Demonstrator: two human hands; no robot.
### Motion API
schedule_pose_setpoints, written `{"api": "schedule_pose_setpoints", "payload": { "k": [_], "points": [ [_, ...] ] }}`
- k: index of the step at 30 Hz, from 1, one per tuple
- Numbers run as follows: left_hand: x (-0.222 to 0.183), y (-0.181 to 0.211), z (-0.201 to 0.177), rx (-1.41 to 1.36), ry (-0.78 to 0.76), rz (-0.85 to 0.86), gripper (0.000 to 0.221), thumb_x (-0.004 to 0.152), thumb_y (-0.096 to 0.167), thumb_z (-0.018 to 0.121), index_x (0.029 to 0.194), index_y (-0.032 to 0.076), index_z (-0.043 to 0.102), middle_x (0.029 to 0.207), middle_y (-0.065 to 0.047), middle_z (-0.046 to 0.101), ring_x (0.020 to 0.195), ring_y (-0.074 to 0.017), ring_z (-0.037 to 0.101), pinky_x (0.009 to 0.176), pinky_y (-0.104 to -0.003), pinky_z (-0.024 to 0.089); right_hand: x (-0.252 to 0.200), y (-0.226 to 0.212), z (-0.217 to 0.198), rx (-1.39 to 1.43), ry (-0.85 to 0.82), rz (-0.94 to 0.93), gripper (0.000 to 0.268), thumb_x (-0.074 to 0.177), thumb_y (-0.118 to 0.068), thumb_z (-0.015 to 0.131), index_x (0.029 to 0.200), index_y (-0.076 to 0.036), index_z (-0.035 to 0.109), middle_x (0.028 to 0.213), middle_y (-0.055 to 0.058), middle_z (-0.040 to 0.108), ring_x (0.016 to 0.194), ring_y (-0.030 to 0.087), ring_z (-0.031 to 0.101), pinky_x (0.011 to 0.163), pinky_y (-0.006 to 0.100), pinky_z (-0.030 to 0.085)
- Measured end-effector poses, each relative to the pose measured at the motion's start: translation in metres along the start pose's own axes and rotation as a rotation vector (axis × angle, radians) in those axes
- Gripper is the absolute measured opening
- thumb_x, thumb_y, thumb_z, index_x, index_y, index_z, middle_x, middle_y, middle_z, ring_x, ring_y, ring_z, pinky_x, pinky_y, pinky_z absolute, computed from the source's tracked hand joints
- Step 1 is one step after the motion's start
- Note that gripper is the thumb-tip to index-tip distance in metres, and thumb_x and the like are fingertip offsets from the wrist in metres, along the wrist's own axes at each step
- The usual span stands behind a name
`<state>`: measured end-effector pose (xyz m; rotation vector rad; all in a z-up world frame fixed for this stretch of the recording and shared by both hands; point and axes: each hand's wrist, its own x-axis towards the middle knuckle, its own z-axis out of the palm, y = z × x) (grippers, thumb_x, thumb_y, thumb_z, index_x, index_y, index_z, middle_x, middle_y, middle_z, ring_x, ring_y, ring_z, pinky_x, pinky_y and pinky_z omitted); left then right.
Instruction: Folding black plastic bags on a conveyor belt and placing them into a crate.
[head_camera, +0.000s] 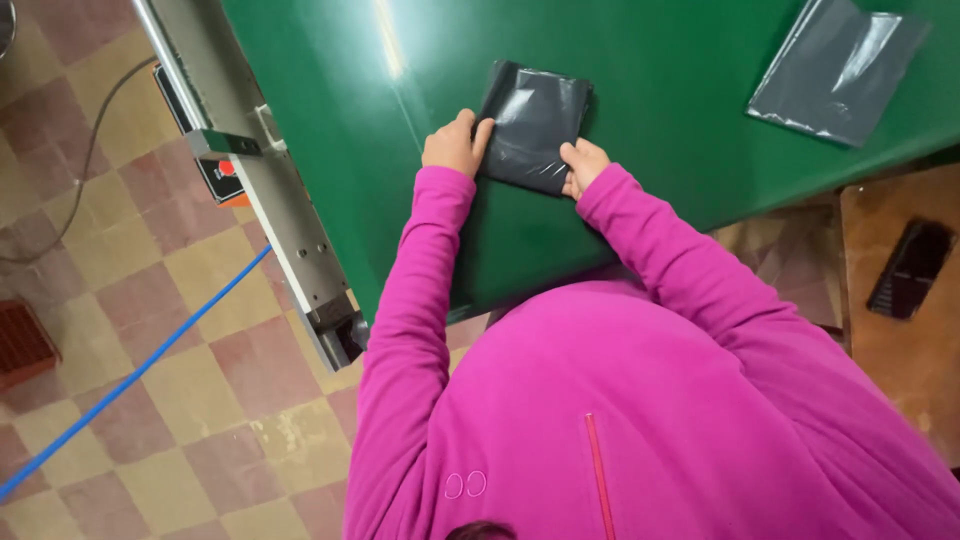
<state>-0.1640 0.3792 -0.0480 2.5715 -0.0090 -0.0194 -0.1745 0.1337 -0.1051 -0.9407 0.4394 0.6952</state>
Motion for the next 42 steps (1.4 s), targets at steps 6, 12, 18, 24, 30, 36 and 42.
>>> {"api": "schedule_pose_setpoints", "payload": {
  "k": [6,12,18,24,30,36,42],
  "points": [
    [0.003,0.035,0.003,0.282,0.238,0.013,0.035,0.094,0.040,0.066,0.097,0.007,0.054,0.090,-0.015,0.065,0.079,-0.0396,0.067,0.063,-0.051,0.052,0.009,0.019,-0.013,-0.068,0.094,0.028,0.028,0.106,-0.018,0.044,0.130,-0.007,0.055,0.118,0.009,0.069,0.091,0.022,0.074,0.078,0.042,0.062],
    [0.002,0.132,-0.010,-0.078,0.249,0.566,0.023,0.096,0.014,0.072,0.107,0.004,0.053,0.100,-0.017,0.057,0.088,-0.0400,0.062,0.074,-0.046,0.054,-0.043,-0.023,-0.060,-0.335,0.288,-0.597,0.032,0.108,-0.013,0.054,0.135,0.001,0.046,0.117,0.010,0.063,0.096,0.016,0.064,0.081,0.037,0.057],
    [0.045,0.281,0.071,-0.576,0.138,0.327,0.019,0.102,0.022,0.065,0.108,0.007,0.055,0.087,-0.018,0.064,0.079,-0.0427,0.068,0.067,-0.045,0.056,-0.114,-0.152,-0.150,-0.765,0.713,-1.313,0.044,0.117,-0.009,0.060,0.153,-0.003,0.035,0.140,0.018,0.057,0.128,0.029,0.059,0.113,0.043,0.047],
    [0.106,0.331,0.208,-0.315,0.059,0.119,0.032,0.104,0.043,0.051,0.111,0.012,0.048,0.090,-0.019,0.073,0.081,-0.0487,0.067,0.067,-0.057,0.052,-0.091,-0.200,-0.269,-0.832,0.851,-1.131,0.050,0.110,-0.014,0.068,0.149,-0.006,0.038,0.098,0.018,0.073,0.089,0.035,0.073,0.083,0.044,0.057],
    [0.120,0.331,0.258,-0.022,0.042,0.001,0.034,0.104,0.046,0.047,0.107,0.012,0.044,0.092,-0.018,0.073,0.080,-0.0488,0.068,0.066,-0.059,0.053,-0.072,-0.211,-0.288,-1.208,0.982,-0.855,0.051,0.102,-0.023,0.070,0.143,-0.011,0.043,0.087,0.021,0.073,0.079,0.045,0.068,0.071,0.054,0.052],
    [0.106,0.330,0.256,0.176,0.100,0.025,0.033,0.104,0.044,0.052,0.105,0.011,0.047,0.094,-0.015,0.069,0.077,-0.0423,0.070,0.063,-0.056,0.054,-0.075,-0.206,-0.280,-1.380,0.938,-0.719,0.057,0.099,-0.029,0.068,0.146,-0.008,0.043,0.090,0.021,0.070,0.079,0.043,0.067,0.069,0.055,0.052],
    [0.111,0.355,0.250,0.309,0.119,-0.012,0.056,0.088,0.058,0.070,0.117,0.011,0.057,0.112,-0.013,0.064,0.105,-0.0393,0.061,0.077,-0.056,0.054,-0.098,-0.246,-0.269,-1.465,0.931,-0.365,0.075,0.093,-0.027,0.070,0.157,-0.003,0.039,0.125,0.014,0.061,0.118,0.036,0.056,0.096,0.052,0.045]
  ]
}}
